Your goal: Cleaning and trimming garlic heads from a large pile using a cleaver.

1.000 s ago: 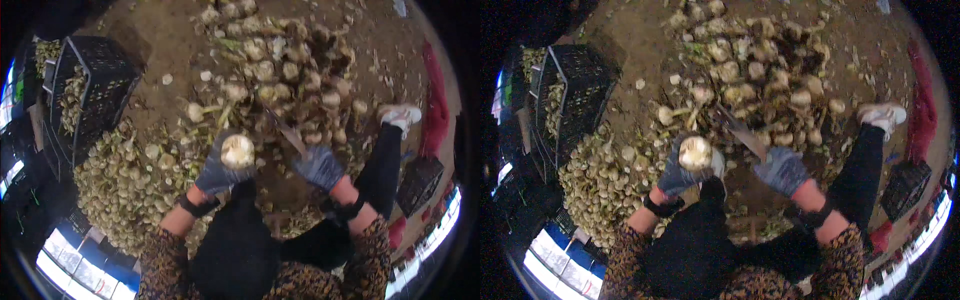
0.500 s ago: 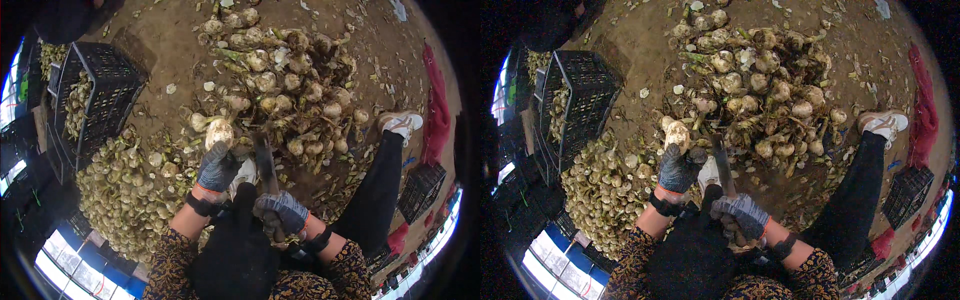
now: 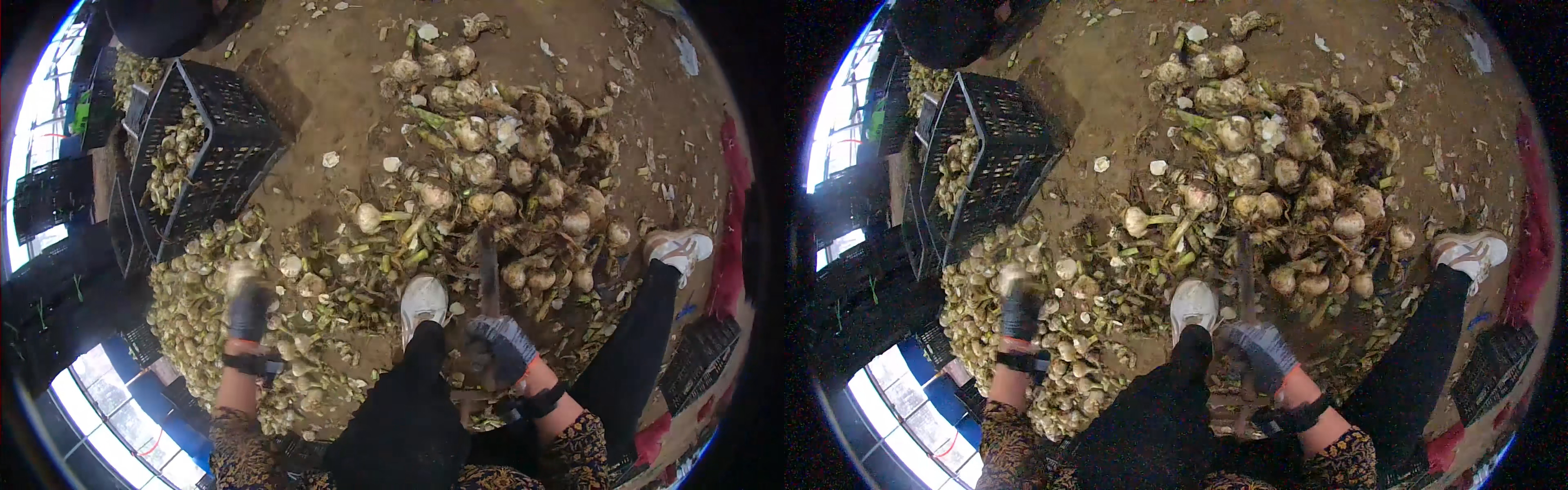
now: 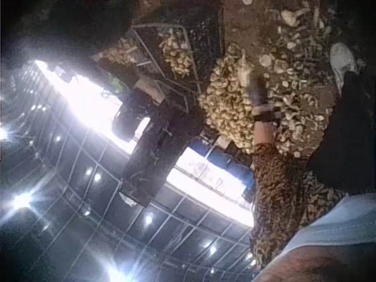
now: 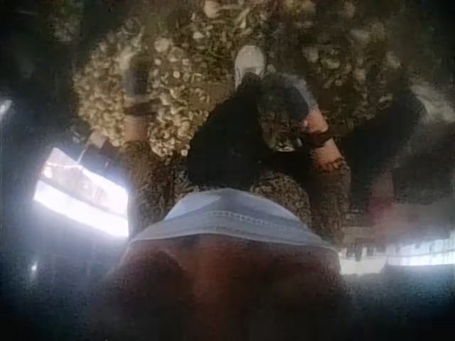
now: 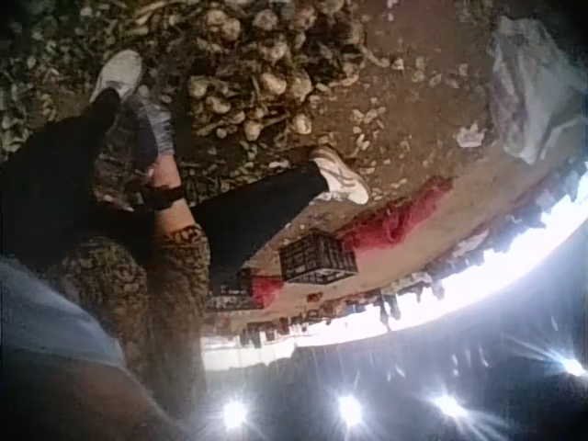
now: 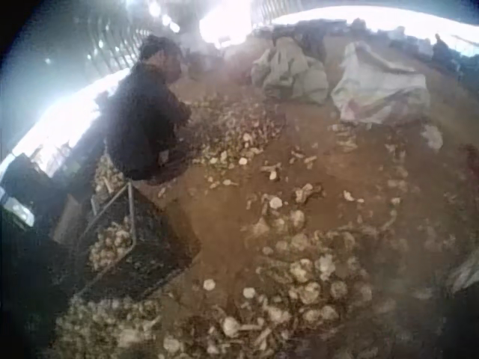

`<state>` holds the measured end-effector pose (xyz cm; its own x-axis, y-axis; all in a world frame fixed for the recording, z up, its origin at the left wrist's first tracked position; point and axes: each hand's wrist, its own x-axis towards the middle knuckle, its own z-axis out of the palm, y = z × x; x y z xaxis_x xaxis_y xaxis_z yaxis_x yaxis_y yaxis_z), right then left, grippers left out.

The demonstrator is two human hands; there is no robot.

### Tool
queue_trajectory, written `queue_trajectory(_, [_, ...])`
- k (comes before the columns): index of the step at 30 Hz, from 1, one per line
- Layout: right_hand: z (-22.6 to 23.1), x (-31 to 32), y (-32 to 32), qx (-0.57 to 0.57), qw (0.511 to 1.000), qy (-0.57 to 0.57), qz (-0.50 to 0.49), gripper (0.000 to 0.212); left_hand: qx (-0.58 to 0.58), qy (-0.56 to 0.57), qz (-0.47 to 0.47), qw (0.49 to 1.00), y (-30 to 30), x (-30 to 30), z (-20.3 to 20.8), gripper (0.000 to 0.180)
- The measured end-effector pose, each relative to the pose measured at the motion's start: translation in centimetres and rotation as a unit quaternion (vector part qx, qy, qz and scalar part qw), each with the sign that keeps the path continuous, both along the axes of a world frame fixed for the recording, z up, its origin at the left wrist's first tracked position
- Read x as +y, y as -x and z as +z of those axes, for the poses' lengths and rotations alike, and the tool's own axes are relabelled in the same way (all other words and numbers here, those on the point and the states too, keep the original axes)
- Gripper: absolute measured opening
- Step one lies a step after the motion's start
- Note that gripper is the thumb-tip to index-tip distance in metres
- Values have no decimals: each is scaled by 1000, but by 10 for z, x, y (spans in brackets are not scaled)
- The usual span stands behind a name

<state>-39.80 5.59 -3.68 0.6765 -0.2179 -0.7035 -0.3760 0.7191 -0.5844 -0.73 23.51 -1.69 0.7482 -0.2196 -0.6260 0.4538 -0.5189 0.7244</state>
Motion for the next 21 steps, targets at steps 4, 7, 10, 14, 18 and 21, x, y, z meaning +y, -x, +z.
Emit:
queue_trajectory(4, [3,-11,0,5,987,143,69,20,-161,-58,166,971,-110,93,20,21])
queue_trajectory(7, [-5,-11,-1,-32,975,202,91,18,-255,-123,-3,959,-119,108,0,21])
queue_trajectory(10, [-8,-7,7,28,983,158,88,19,-152,-133,-71,977,39,-20,-71,34])
queue_trajectory(14, [-9,-2,19,74,988,109,87,25,-73,-168,-253,950,127,-131,-77,51])
queue_trajectory(18, [-7,5,8,43,985,147,80,21,-347,-167,-449,806,69,-74,-175,53])
queue_trajectory(21, [-16,3,16,-4,892,434,130,13,-238,-149,-305,910,105,-128,-152,45])
